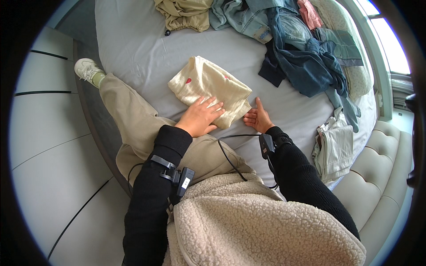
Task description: The person folds several pieces of clothing on a bed. They handle a white garment, a cream top with red hearts, a white t-shirt with text, and beige pants, folding each item and placing it aside.
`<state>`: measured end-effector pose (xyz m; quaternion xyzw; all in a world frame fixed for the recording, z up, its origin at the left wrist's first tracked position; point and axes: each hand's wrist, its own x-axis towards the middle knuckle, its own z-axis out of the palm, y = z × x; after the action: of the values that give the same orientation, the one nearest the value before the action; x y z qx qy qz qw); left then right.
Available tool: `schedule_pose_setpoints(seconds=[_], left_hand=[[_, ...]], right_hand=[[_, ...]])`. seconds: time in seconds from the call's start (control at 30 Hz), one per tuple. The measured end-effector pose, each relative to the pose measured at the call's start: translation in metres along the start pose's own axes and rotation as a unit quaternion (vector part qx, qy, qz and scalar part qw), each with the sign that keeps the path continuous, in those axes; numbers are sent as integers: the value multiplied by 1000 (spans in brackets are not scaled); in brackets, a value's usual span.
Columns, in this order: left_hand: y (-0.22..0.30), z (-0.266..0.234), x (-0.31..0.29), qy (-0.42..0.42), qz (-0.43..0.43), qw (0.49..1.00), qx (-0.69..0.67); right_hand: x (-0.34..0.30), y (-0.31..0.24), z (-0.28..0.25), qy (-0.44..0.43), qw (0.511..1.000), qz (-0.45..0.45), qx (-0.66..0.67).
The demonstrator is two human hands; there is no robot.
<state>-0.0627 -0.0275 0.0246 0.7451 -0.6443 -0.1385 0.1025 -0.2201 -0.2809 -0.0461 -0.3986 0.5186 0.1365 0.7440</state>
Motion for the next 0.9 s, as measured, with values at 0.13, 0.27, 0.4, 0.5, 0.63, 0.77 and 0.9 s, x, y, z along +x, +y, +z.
schedule_pose_setpoints(seconds=[0.13, 0.27, 0.4, 0.5, 0.63, 0.77, 0.9], left_hand=[[4, -2, 4, -9, 44, 998, 40], [6, 2, 4, -2, 66, 996, 60], [6, 7, 3, 36, 70, 993, 83], [7, 10, 5, 2, 17, 996, 84], [6, 14, 9, 100, 29, 976, 189], [3, 21, 10, 93, 23, 987, 127], [1, 25, 9, 100, 24, 991, 86]], right_hand=[[0, 0, 0, 7, 1000, 1, 2], [0, 0, 1, 12, 1000, 1, -3], [0, 0, 0, 5, 1000, 0, -7], [1, 1, -1, 2, 1000, 0, -5], [2, 1, -2, 1, 1000, 2, -5], [2, 1, -2, 1, 1000, 2, -5], [2, 1, -1, -1, 1000, 3, -5]])
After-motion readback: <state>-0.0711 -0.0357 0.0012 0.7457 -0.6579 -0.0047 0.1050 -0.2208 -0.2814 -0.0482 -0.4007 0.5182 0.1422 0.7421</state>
